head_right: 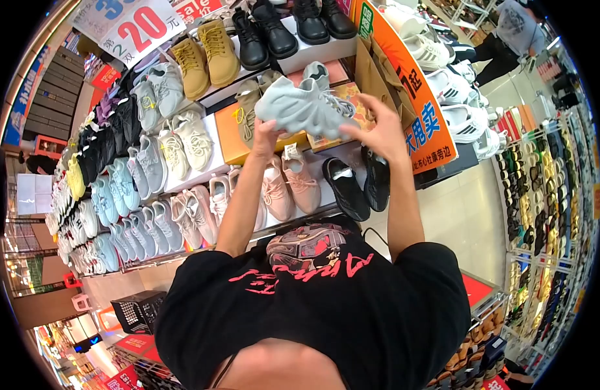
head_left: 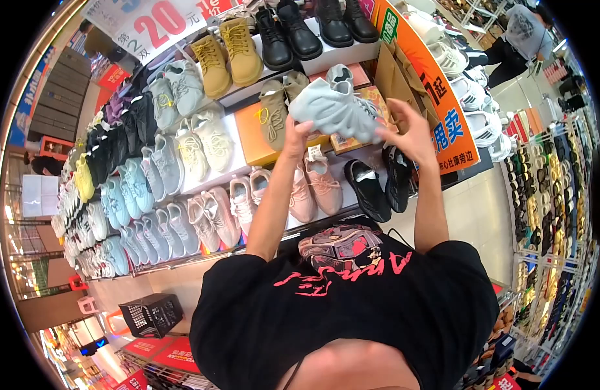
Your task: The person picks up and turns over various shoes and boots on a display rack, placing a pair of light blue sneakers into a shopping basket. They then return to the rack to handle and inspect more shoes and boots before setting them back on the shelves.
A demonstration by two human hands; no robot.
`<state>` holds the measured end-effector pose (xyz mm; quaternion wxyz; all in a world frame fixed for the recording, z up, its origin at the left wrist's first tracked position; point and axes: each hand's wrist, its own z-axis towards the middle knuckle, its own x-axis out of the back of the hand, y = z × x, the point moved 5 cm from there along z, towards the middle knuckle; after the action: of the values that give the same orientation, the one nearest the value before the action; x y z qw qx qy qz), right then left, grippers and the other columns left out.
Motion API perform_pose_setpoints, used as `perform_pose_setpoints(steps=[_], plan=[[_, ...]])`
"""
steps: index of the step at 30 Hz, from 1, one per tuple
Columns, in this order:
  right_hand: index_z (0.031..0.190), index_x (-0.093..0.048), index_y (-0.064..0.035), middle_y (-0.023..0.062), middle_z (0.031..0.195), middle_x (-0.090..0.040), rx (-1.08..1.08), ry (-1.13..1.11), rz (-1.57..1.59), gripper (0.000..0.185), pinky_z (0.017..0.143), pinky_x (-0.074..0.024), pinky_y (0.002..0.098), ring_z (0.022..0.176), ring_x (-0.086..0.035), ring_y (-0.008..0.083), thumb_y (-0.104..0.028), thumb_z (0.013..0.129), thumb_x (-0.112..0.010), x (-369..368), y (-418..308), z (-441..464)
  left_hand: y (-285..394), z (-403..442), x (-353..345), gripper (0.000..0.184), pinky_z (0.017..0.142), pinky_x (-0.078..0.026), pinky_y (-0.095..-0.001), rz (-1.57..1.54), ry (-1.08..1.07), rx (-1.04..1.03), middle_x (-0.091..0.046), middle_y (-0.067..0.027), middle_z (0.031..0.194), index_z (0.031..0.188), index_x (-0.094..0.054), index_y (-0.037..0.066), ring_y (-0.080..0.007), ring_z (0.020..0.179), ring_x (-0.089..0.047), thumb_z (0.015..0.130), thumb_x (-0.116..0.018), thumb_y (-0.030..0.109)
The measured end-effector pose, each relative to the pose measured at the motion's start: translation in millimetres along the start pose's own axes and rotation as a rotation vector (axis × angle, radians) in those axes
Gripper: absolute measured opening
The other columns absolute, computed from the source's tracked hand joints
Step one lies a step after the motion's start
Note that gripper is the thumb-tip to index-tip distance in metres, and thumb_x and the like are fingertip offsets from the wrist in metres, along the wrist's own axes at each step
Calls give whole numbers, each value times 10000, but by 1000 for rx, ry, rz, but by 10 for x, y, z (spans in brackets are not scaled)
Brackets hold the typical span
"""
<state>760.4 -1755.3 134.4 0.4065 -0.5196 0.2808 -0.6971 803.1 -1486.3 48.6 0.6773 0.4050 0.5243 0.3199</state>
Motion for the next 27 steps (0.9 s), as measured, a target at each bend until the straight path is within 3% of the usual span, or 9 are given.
perform_pose_setpoints(steps=[2, 3, 7, 9, 12, 15, 20, 25, 27], plan=[[1459, -439, 28, 181, 1326, -598, 26, -202, 44, 1036, 1034, -458, 379, 1211, -587, 274, -399, 651, -927, -321, 221, -114, 9, 99, 35, 825, 802, -616, -384, 2, -45, 54, -623, -124, 1313, 1449, -433, 64, -254, 1126, -675, 743, -694, 403], [1416, -478, 25, 175, 1317, -601, -51, -346, 138, 991, 1054, -439, 378, 1211, -579, 264, -381, 635, -935, -411, -79, -150, -23, 178, -8, 840, 777, -622, -377, -51, -134, 87, -615, -154, 1310, 1470, -399, 52, -275, 1085, -694, 780, -686, 435], [1401, -475, 12, 157, 1323, -596, -195, -129, 428, 957, 1046, -440, 363, 1201, -576, 242, -329, 635, -937, -797, 515, -298, -45, 299, -241, 905, 710, -628, -367, -15, -110, 218, -520, -228, 1403, 1556, -239, 108, -352, 1050, -708, 886, -628, 576], [1406, -466, 5, 147, 1322, -598, -264, -16, 610, 957, 1041, -441, 360, 1198, -575, 232, -315, 636, -936, -859, 736, -234, -440, 405, -155, 937, 844, -594, -427, -37, 35, 273, -420, -261, 1494, 1589, -187, 129, -395, 1116, -675, 915, -618, 617], [1390, -479, -19, 163, 1318, -624, -237, 319, 390, 929, 1039, -451, 390, 1209, -601, 293, -377, 652, -917, -777, 1301, 45, -942, 457, -33, 956, 1097, -419, -430, 436, 118, 80, -439, -238, 1492, 1553, -275, 11, -379, 1362, -468, 858, -779, 431], [1391, -490, -60, 220, 1353, -600, -483, 228, 41, 955, 1040, -454, 415, 1247, -582, 369, -478, 636, -899, -670, 1327, 212, -1237, 392, -4, 996, 1154, -354, -435, 871, 113, 18, -378, -297, 1512, 1551, -269, 8, -443, 1393, -408, 795, -798, 385], [1464, -407, -111, 170, 1415, -538, -469, 359, -606, 1007, 1047, -403, 547, 1274, -520, 413, -534, 664, -850, -918, 1536, 494, -1440, 275, -75, 1053, 1168, -337, -434, 1041, 147, 93, -243, -352, 1560, 1570, -200, -4, -459, 1423, -356, 771, -805, 318], [1450, -429, -141, 125, 1418, -518, -475, 366, -613, 896, 1054, -384, 557, 1273, -503, 398, -490, 726, -826, -1063, 1935, 570, -1525, 148, -79, 1073, 1180, -320, -447, 1088, 162, -72, -199, -367, 1571, 1581, -165, 5, -492, 1441, -302, 749, -808, 215], [1432, -436, -128, 141, 1404, -512, -209, 464, -507, 873, 1033, -393, 558, 1248, -511, 412, -472, 728, -823, -1071, 1969, 545, -1517, 134, -113, 1078, 1178, -323, -450, 1091, 141, -62, -175, -372, 1578, 1584, -161, 10, -504, 1442, -293, 739, -805, 187]])
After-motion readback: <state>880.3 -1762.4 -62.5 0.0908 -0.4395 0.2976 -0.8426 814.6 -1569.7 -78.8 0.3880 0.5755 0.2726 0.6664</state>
